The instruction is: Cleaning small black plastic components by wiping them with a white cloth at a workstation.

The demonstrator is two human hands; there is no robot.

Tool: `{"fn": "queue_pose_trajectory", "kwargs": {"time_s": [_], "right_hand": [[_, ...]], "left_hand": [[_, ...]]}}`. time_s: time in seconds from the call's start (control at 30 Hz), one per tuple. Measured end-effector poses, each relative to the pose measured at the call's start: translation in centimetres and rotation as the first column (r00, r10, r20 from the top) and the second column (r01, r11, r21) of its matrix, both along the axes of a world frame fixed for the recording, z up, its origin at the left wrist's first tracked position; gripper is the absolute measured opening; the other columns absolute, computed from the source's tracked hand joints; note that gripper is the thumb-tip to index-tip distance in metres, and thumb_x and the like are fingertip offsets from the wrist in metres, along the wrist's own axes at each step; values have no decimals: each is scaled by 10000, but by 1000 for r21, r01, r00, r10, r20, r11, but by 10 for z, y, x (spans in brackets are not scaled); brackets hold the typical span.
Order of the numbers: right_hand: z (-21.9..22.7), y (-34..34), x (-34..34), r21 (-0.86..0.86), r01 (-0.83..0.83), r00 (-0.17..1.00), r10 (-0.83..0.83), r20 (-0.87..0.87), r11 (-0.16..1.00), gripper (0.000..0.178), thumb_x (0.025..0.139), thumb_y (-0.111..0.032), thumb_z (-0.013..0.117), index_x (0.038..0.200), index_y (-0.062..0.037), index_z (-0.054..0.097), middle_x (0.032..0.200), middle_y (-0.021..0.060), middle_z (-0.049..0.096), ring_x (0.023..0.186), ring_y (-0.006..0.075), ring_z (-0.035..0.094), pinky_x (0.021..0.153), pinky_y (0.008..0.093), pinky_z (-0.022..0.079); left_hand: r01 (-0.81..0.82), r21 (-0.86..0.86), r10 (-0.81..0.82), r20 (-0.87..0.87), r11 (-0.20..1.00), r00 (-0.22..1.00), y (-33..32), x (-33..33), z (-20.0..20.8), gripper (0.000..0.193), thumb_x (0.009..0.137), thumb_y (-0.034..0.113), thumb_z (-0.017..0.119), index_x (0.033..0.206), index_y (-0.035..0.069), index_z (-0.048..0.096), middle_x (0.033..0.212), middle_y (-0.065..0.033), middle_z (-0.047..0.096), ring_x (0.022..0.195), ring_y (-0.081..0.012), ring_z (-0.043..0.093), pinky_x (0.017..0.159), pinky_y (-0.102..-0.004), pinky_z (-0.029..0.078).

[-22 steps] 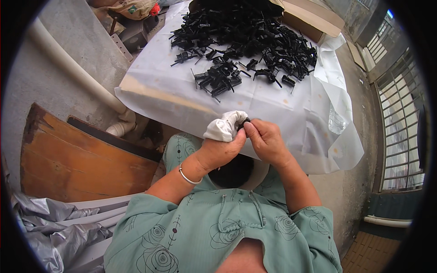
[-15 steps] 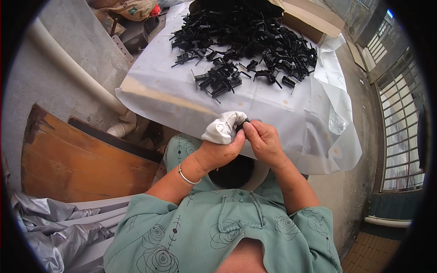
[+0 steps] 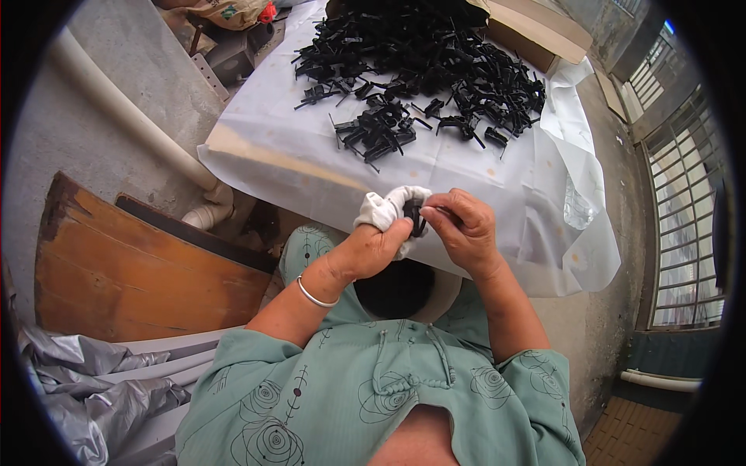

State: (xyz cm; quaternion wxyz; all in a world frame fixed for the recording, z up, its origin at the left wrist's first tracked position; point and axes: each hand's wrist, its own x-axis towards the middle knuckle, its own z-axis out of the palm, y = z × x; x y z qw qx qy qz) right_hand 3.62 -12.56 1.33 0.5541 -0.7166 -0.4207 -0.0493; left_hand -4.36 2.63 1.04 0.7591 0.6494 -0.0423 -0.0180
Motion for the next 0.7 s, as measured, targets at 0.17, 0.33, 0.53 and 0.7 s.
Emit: {"fn": "queue_pose_trajectory", "kwargs": {"time_s": [0.17, 0.33, 0.53, 0.7], "right_hand": [[1, 5, -10, -47, 51, 957, -62, -282, 998, 100, 844, -93, 596, 792, -16, 558, 645, -7, 476, 584, 67, 399, 529, 222, 368], [1, 3, -9, -150, -111, 957, 65, -281, 982, 217, 900, -155, 522, 745, -4, 513, 632, 2, 454, 596, 76, 388, 531, 244, 366], [-11, 17, -13, -251, -234, 906, 118, -406, 939, 262, 913, -161, 489, 716, 10, 512, 602, 19, 441, 587, 96, 367, 519, 274, 347], [-19, 22, -6, -211, -361, 821, 202, -533, 908, 263, 902, -166, 501, 703, 6, 519, 573, 29, 453, 574, 84, 405, 518, 278, 362]], "left_hand": [[-3, 76, 1, 28, 997, 1000, -3, 0, 7, 330, 822, 45, 392, 1151, 26, 413, 857, -12, 502, 661, -33, 405, 549, -173, 358], [-161, 180, 134, 150, 970, 980, 2, 0, -7, 266, 813, 40, 404, 1076, 18, 440, 848, -32, 505, 713, -89, 460, 616, -234, 411], [-370, 523, 203, 349, 768, 915, -1, -7, -11, 234, 788, 50, 420, 1010, -8, 461, 829, -138, 528, 750, -239, 526, 705, -324, 439], [-247, 565, 182, 169, 788, 969, 13, -18, -10, 310, 804, 74, 451, 1098, -23, 454, 897, -176, 555, 837, -288, 551, 766, -342, 442]]}}
